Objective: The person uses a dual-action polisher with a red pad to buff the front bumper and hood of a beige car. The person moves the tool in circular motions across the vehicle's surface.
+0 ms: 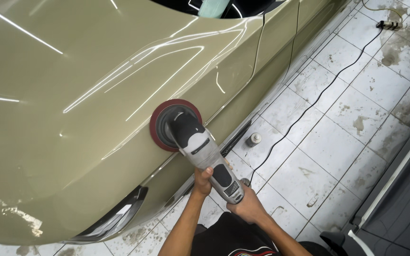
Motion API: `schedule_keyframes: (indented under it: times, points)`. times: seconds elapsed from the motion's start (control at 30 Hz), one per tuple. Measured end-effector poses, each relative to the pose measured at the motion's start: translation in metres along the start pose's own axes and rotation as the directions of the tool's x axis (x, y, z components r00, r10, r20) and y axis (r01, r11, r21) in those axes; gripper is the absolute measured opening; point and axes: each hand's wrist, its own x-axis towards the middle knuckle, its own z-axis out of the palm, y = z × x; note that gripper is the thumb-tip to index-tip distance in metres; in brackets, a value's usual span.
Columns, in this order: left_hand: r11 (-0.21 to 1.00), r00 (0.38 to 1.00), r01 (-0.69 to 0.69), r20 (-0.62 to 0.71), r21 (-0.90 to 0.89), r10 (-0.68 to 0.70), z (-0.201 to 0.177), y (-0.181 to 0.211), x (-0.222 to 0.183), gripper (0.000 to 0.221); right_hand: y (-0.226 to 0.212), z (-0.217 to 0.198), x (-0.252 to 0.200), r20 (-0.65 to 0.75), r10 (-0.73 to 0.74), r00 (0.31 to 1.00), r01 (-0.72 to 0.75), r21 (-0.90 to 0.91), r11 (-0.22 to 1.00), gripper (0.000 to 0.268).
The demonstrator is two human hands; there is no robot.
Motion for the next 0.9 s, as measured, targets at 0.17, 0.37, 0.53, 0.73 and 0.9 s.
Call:
schedule_keyframes:
  times: [0.17, 0.37, 0.53, 0.73, 0.9]
  points:
    - [0.995, 0.990, -0.086, -0.107, 0.060, 0.092, 0.027, -0.062, 0.071, 0.051, -0.015, -0.074, 0.034, -0.040, 0.055, 0.998, -0.056, -0.014, 0.998, 0.041]
    - [0.987, 0.989, -0.056, -0.125, 0.153, 0.075, 0.051, -0.101, 0.123, 0.055, -0.008, -0.124, 0.072, -0.092, 0.097, 0.991, -0.096, 0.011, 0.995, 0.039]
    - [0.979, 0.995, -0.066, -0.058, 0.194, 0.079, 0.080, -0.087, 0.140, 0.043, 0.006, -0.134, 0.083, -0.119, 0.035, 0.992, -0.021, 0.113, 0.993, 0.038]
    - [0.977, 0.996, -0.059, -0.054, 0.203, 0.071, 0.064, -0.073, 0.116, 0.056, 0.003, -0.111, 0.068, -0.080, 0.113, 0.990, -0.106, 0.092, 0.990, 0.033]
    - [0.997, 0.999, -0.035, -0.036, 0.065, 0.038, 0.049, -0.035, 0.080, 0.046, 0.001, -0.072, 0.049, -0.060, 0.111, 0.992, -0.111, 0.004, 0.994, 0.039]
